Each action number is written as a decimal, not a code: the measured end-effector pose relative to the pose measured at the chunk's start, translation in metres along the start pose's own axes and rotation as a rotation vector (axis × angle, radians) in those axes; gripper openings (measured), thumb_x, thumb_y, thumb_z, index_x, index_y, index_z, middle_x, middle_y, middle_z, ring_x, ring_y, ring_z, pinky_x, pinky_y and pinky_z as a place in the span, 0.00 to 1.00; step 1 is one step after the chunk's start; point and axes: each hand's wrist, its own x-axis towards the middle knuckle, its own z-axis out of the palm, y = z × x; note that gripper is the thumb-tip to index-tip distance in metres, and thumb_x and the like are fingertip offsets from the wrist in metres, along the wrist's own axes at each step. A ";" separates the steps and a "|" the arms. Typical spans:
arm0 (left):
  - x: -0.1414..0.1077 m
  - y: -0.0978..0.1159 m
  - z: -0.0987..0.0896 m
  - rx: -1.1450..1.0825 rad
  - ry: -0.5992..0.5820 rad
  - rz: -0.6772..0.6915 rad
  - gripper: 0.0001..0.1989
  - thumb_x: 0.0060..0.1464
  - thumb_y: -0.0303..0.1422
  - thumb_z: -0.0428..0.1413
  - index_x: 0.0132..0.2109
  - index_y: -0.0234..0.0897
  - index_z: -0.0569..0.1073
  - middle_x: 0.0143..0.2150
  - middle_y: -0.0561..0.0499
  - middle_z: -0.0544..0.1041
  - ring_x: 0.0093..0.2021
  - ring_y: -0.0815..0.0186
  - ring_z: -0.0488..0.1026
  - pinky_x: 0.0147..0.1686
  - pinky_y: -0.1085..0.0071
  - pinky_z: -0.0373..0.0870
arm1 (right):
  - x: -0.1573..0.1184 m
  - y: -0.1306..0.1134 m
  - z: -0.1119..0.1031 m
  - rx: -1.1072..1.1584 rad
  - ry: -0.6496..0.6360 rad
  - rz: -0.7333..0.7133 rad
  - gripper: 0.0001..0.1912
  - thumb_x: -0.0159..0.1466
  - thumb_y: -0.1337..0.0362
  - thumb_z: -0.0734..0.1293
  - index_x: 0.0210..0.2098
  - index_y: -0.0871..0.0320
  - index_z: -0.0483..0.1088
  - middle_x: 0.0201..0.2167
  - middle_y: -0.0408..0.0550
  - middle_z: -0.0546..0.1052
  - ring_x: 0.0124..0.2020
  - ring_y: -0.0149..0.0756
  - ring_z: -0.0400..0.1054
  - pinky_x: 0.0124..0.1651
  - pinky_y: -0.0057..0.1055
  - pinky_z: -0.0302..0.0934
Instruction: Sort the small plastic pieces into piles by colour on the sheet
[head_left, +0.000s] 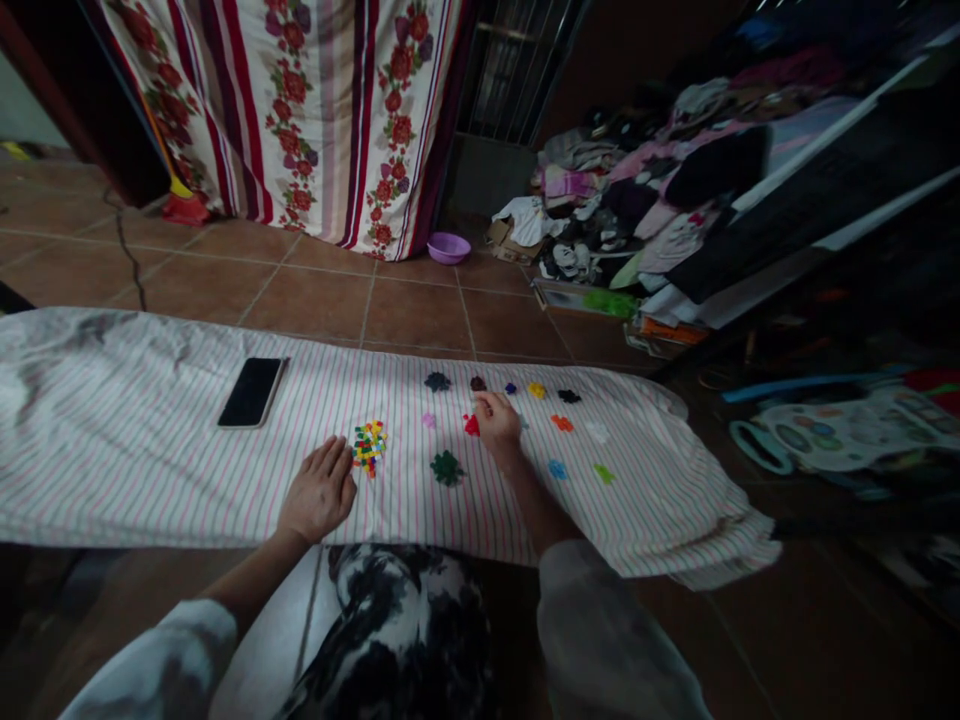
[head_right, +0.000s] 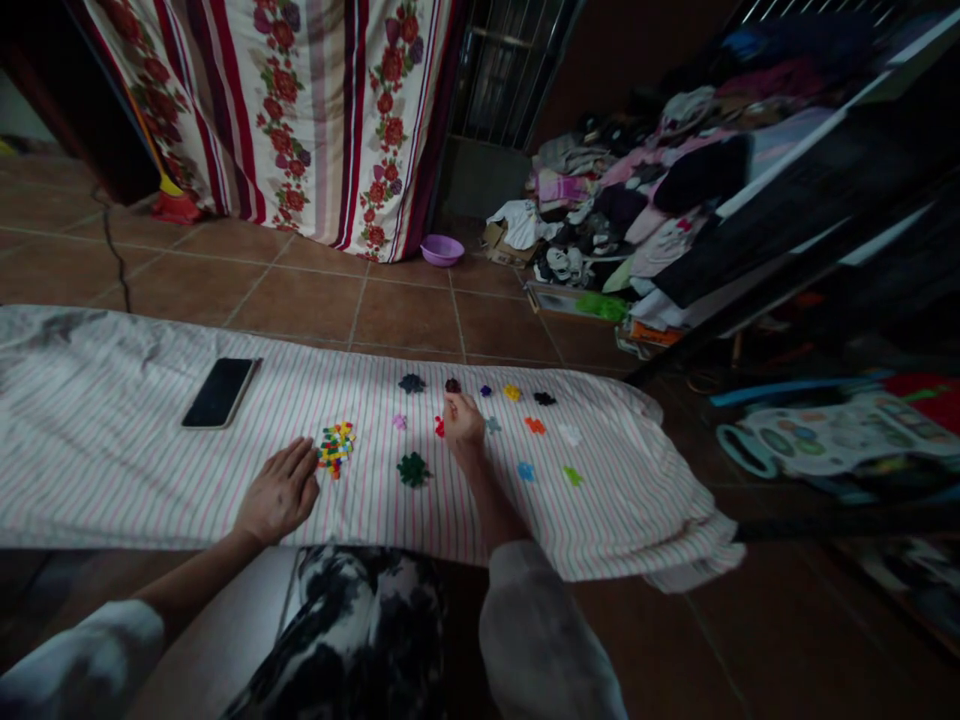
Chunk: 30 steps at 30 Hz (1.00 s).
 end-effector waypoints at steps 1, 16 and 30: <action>0.000 0.000 0.000 -0.001 -0.001 -0.002 0.20 0.58 0.32 0.48 0.54 0.29 0.71 0.58 0.35 0.72 0.63 0.51 0.65 0.58 0.54 0.66 | -0.007 -0.010 0.004 0.034 -0.017 -0.030 0.15 0.61 0.69 0.58 0.39 0.56 0.76 0.38 0.50 0.77 0.39 0.36 0.71 0.47 0.31 0.65; 0.001 0.003 -0.004 -0.012 0.006 -0.018 0.19 0.58 0.30 0.48 0.54 0.29 0.72 0.57 0.35 0.73 0.61 0.51 0.67 0.57 0.55 0.68 | -0.095 -0.092 0.062 0.263 -0.331 -0.245 0.14 0.62 0.74 0.61 0.40 0.57 0.77 0.36 0.49 0.77 0.41 0.35 0.71 0.47 0.31 0.66; 0.000 0.001 -0.001 0.004 0.032 -0.006 0.18 0.58 0.30 0.49 0.53 0.28 0.72 0.57 0.35 0.73 0.61 0.51 0.67 0.57 0.55 0.69 | -0.116 -0.100 0.075 0.145 -0.336 -0.222 0.15 0.65 0.70 0.61 0.45 0.55 0.76 0.39 0.49 0.76 0.43 0.34 0.71 0.48 0.29 0.65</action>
